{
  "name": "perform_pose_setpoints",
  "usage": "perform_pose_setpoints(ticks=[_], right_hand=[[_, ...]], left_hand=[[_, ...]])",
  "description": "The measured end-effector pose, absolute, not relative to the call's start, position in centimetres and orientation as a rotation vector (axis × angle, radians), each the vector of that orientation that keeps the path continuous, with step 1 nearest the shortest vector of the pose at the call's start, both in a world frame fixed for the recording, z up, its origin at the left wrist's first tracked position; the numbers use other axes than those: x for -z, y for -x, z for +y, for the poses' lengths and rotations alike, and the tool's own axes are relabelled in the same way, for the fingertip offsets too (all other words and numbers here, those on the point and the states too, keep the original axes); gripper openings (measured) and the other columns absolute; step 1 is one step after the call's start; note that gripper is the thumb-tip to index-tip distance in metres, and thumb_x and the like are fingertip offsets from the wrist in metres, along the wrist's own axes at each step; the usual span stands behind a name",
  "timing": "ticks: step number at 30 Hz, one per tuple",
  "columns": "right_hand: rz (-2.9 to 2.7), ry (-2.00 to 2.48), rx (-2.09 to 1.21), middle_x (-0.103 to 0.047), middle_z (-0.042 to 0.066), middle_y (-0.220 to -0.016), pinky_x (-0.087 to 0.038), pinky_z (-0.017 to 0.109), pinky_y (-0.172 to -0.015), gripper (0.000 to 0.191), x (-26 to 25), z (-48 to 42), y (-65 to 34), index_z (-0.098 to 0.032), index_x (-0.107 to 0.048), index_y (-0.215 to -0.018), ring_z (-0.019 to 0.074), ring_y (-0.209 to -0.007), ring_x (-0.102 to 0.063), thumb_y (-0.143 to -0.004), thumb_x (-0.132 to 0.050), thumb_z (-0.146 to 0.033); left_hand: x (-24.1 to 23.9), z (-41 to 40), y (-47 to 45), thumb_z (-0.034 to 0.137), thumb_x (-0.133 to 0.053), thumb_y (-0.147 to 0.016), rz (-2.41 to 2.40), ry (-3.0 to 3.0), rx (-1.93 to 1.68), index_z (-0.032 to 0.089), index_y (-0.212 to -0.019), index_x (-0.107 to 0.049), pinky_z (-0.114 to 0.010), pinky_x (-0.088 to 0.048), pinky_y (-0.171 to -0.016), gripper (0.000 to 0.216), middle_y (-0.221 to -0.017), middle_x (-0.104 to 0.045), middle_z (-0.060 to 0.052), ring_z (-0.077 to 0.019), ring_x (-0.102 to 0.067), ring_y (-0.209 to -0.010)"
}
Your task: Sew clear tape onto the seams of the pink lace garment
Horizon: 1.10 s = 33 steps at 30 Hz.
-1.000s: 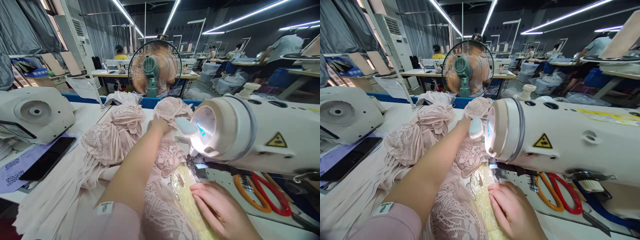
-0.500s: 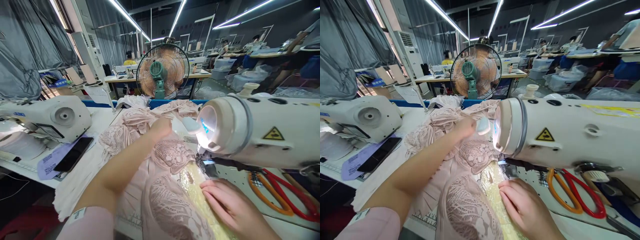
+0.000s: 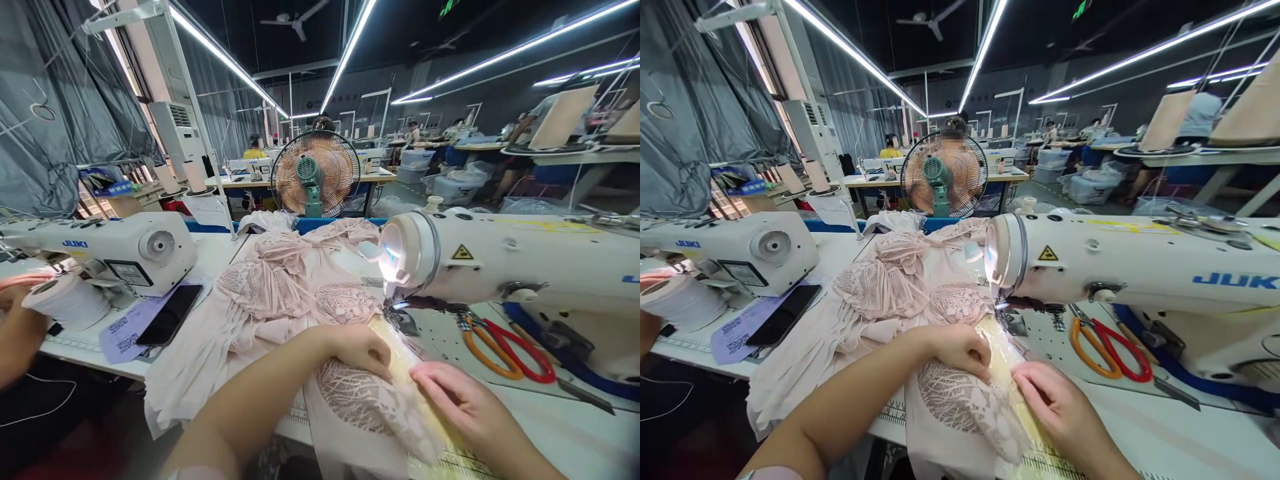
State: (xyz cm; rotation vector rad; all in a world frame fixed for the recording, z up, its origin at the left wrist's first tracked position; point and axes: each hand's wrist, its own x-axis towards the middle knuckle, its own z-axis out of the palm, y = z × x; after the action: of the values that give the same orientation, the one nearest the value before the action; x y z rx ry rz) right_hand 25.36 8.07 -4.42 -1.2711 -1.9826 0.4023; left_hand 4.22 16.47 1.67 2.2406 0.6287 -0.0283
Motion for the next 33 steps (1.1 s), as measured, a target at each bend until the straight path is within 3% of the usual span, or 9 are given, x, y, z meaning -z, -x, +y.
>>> perform_pose_setpoints(ticks=[4,7,9,12,15,17,21,26,33], right_hand=[[-1.564,1.447,-0.662,-0.073,0.006,-0.096,-0.059,0.026,-0.067,0.031,4.9,5.3,-24.4,-0.026,-0.066,-0.103,0.0228,-0.086,-0.070,-0.089,-0.046,-0.046],[-1.304,1.446,-0.828,-0.074,0.009,-0.099,-0.059,0.027,-0.063,0.053,5.0,3.8,-23.1,-0.024,-0.034,-0.141,0.0215,-0.082,-0.071,-0.094,-0.035,-0.047],[-1.432,1.421,-0.858,-0.071,0.009,-0.107,-0.059,0.027,-0.069,0.061,4.8,3.4,-22.3,-0.024,-0.024,-0.146,0.0218,-0.092,-0.069,-0.091,-0.041,-0.047],[-1.833,1.411,-0.780,-0.068,0.006,-0.115,-0.055,0.028,-0.082,0.046,4.2,3.8,-21.8,-0.027,-0.056,-0.126,0.0239,-0.106,-0.063,-0.084,-0.054,-0.046],[-1.905,1.509,-0.665,-0.075,0.003,-0.097,-0.056,0.025,-0.075,0.031,3.8,4.7,-21.6,-0.026,-0.071,-0.096,0.0218,-0.090,-0.069,-0.086,-0.050,-0.046],[-1.868,1.572,-0.610,-0.074,0.001,-0.078,-0.055,0.022,-0.062,0.034,3.6,5.1,-21.6,-0.024,-0.069,-0.080,0.0192,-0.073,-0.070,-0.088,-0.044,-0.047],[-1.873,1.708,-0.472,-0.057,-0.002,-0.051,-0.042,0.023,-0.046,0.043,3.5,5.4,-21.4,-0.022,-0.057,-0.060,0.0156,-0.049,-0.055,-0.089,-0.039,-0.048],[-1.884,1.809,-0.509,-0.044,-0.003,-0.050,-0.035,0.024,-0.048,0.041,3.1,5.5,-21.3,-0.022,-0.043,-0.055,0.0147,-0.050,-0.047,-0.087,-0.037,-0.048],[-1.834,1.870,-0.675,-0.043,-0.003,-0.054,-0.031,0.027,-0.053,0.038,2.7,6.0,-21.3,-0.023,-0.037,-0.058,0.0161,-0.055,-0.044,-0.085,-0.034,-0.048]], left_hand=[[-0.7,17.3,-3.0,0.029,-0.061,-0.079,0.699,-1.930,-0.402,0.018,-0.066,-0.051,-0.021,-0.036,-0.061,0.019,-0.063,-0.048,0.005,-0.0093,-0.045,-0.062],[0.1,17.9,-3.2,0.025,-0.053,-0.081,0.892,-1.776,-0.671,0.018,-0.066,-0.044,-0.020,-0.035,-0.060,0.019,-0.062,-0.041,0.006,-0.0086,-0.040,-0.059],[0.7,18.3,-3.6,0.023,-0.046,-0.084,0.983,-1.742,-0.747,0.018,-0.068,-0.039,-0.020,-0.036,-0.060,0.018,-0.063,-0.038,0.006,-0.0087,-0.040,-0.060],[1.3,18.9,-3.9,0.023,-0.042,-0.086,1.071,-1.759,-0.777,0.019,-0.069,-0.036,-0.020,-0.036,-0.059,0.017,-0.063,-0.035,0.006,-0.0091,-0.039,-0.059],[1.5,19.4,-3.5,0.020,-0.042,-0.085,1.125,-1.841,-0.750,0.018,-0.076,-0.043,-0.021,-0.036,-0.058,0.009,-0.063,-0.038,0.006,-0.0100,-0.039,-0.058],[1.4,19.4,-3.1,0.014,-0.043,-0.082,1.117,-1.919,-0.720,0.018,-0.084,-0.051,-0.023,-0.037,-0.062,0.008,-0.067,-0.044,0.005,-0.0110,-0.043,-0.062],[0.3,18.3,-2.8,0.006,-0.048,-0.075,1.112,-2.311,-0.424,0.027,-0.110,-0.060,-0.028,-0.041,-0.070,0.043,-0.090,-0.054,-0.001,-0.0168,-0.053,-0.076],[-1.5,15.9,-3.9,0.016,-0.050,-0.078,1.224,-2.775,0.205,0.035,-0.125,-0.053,-0.029,-0.044,-0.057,0.050,-0.102,-0.054,-0.009,-0.0231,-0.061,-0.071],[-2.6,15.2,-5.0,0.016,-0.051,-0.077,1.333,-2.731,0.420,0.032,-0.135,-0.040,-0.031,-0.047,-0.056,0.061,-0.113,-0.054,-0.015,-0.0286,-0.065,-0.076]])
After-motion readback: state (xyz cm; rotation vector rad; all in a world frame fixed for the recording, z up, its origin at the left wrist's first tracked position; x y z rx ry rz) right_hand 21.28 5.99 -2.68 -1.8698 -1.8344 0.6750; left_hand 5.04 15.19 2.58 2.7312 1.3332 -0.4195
